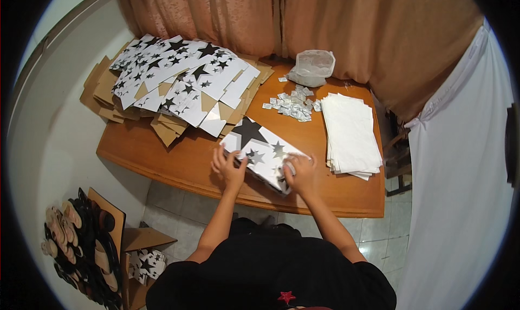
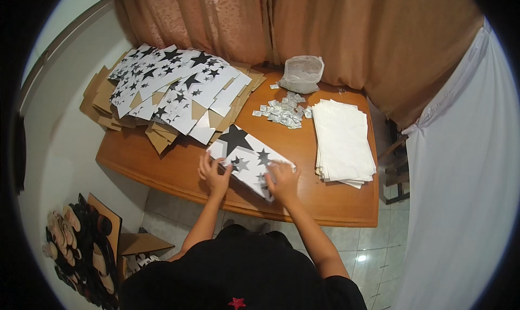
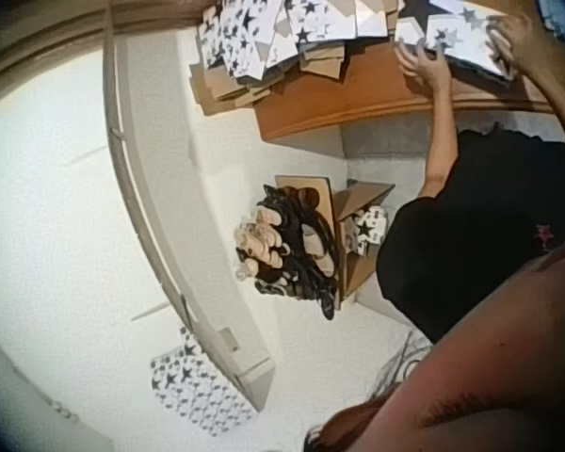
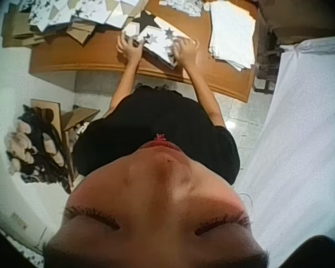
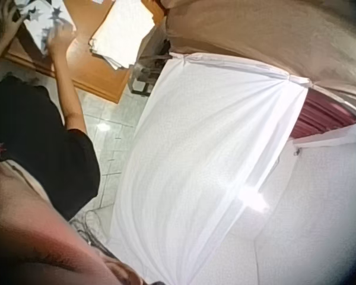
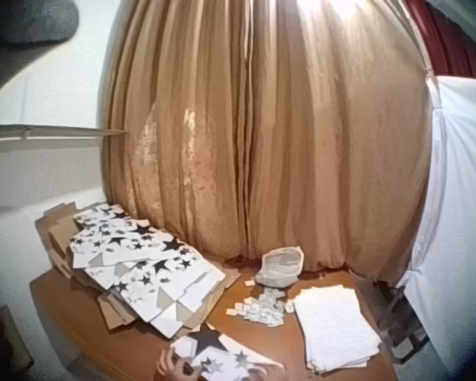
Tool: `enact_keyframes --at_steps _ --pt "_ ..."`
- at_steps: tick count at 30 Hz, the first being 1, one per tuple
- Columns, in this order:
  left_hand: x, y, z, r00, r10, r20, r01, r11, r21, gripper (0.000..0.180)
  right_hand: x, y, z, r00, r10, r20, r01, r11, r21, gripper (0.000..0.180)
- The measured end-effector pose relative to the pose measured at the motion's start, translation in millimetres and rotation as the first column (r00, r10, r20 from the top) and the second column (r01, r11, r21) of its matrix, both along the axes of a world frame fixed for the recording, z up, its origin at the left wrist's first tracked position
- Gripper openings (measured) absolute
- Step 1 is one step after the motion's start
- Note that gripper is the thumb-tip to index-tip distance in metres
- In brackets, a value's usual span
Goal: The recorder assembles cardboard shoe boxes, places protective tissue paper inside each one, and stacks the completed boxes on a shelf.
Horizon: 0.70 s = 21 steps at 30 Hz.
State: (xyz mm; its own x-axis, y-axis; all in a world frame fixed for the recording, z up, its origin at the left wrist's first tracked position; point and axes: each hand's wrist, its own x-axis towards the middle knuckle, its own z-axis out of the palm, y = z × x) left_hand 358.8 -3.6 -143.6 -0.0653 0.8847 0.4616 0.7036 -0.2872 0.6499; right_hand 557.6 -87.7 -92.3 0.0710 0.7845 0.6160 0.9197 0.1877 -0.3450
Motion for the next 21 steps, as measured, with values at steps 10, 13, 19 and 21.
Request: enact_keyframes --at_steps 10,13,19,21 --pt "-48.8 -60.7 -57.0 0.971 -0.008 0.238 0.188 0.639 -0.746 0.065 33.8 5.1 -70.3 0.692 -0.182 -0.699 -0.406 0.702 -0.585 0.057" --pt "-41.9 -108.8 -57.5 0.958 -0.088 0.273 0.272 0.587 -0.762 0.073 10.6 -30.0 -97.0 0.731 -0.015 -0.683 -0.432 0.764 -0.479 0.053" --pt "-112.4 -185.3 -46.1 0.657 -0.076 0.75 0.621 0.618 -0.481 0.08 -81.1 -114.6 -111.0 0.426 0.186 -0.886 -0.62 0.773 -0.136 0.076" --pt "-159.3 -229.8 -19.4 0.611 -0.036 0.791 0.581 0.7 -0.416 0.085 -129.8 -140.9 -86.0 0.417 0.291 -0.861 -0.713 0.692 -0.112 0.085"
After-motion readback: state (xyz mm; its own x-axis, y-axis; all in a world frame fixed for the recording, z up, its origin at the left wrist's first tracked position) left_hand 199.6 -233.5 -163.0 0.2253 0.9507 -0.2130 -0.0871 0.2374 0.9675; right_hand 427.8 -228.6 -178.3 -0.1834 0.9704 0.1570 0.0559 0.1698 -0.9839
